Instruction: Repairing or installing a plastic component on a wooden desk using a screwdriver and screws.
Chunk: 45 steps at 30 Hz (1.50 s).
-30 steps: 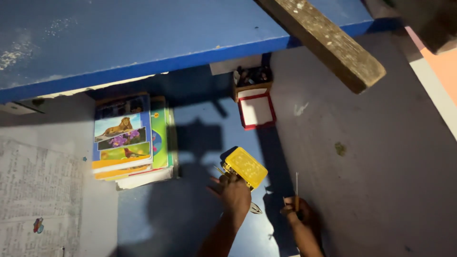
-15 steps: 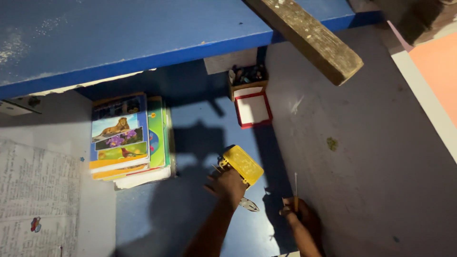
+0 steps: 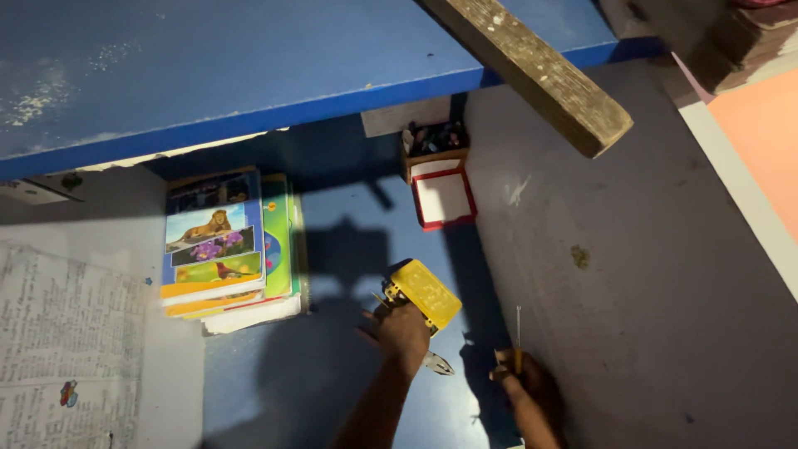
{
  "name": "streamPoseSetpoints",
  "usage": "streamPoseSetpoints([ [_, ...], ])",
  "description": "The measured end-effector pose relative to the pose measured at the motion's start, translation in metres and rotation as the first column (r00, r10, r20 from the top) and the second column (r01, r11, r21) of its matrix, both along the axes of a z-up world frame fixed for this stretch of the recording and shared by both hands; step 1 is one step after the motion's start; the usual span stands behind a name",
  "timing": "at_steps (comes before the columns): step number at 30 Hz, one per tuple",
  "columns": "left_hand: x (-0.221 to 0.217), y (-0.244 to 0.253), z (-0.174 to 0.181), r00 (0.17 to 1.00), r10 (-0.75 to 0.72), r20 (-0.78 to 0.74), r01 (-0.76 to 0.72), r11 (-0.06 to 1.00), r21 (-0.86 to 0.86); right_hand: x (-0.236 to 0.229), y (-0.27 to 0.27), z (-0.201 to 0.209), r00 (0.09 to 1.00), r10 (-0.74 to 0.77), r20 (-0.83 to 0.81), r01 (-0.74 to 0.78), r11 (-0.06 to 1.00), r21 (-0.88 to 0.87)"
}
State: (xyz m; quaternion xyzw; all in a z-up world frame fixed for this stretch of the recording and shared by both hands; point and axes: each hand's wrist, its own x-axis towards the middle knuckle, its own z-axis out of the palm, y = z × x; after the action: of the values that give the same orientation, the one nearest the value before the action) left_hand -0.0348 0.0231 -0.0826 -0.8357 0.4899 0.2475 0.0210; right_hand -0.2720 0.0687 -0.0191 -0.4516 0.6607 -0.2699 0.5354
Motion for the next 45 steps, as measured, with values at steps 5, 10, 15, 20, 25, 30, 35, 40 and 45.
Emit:
streamPoseSetpoints([
  [5,0.012,-0.004,0.027,0.992,0.072,-0.107,-0.071,0.997,0.011,0.01,-0.004,0.034,0.999,-0.034,-0.007,0.035,0.992,0.124],
  [10,0.016,-0.006,0.074,0.978,0.118,-0.172,-0.116,0.993,0.019,0.01,-0.001,-0.001,0.999,-0.01,0.049,0.013,0.998,-0.056],
  [15,0.021,-0.01,0.098,0.866,0.088,-0.493,-0.134,0.989,-0.059,0.034,-0.016,-0.045,0.897,0.06,0.437,-0.169,0.962,0.215],
  [20,0.047,-0.014,-0.026,0.832,-0.164,-0.531,-0.003,0.954,-0.299,0.055,-0.047,-0.028,0.777,-0.032,0.629,-0.228,0.917,0.328],
  [25,0.045,-0.004,0.049,0.709,-0.044,-0.703,-0.066,0.989,-0.129,0.055,-0.068,0.008,0.743,-0.091,0.663,-0.101,0.964,0.246],
  [30,0.046,0.002,0.061,0.445,0.142,-0.884,-0.221,0.974,0.045,0.059,-0.075,0.021,0.809,-0.094,0.581,-0.058,0.97,0.238],
  [35,0.057,0.0,-0.017,0.486,-0.15,-0.861,-0.157,0.954,-0.255,0.06,-0.077,0.016,0.8,-0.1,0.592,-0.038,0.976,0.217],
  [40,0.05,-0.003,0.031,0.587,-0.212,-0.781,-0.131,0.928,-0.35,0.052,-0.08,-0.007,0.801,-0.072,0.594,-0.046,0.982,0.181],
  [45,0.04,-0.005,0.143,0.569,0.168,-0.805,-0.306,0.952,-0.018,0.051,-0.083,-0.011,0.801,-0.122,0.586,-0.007,0.977,0.213],
])
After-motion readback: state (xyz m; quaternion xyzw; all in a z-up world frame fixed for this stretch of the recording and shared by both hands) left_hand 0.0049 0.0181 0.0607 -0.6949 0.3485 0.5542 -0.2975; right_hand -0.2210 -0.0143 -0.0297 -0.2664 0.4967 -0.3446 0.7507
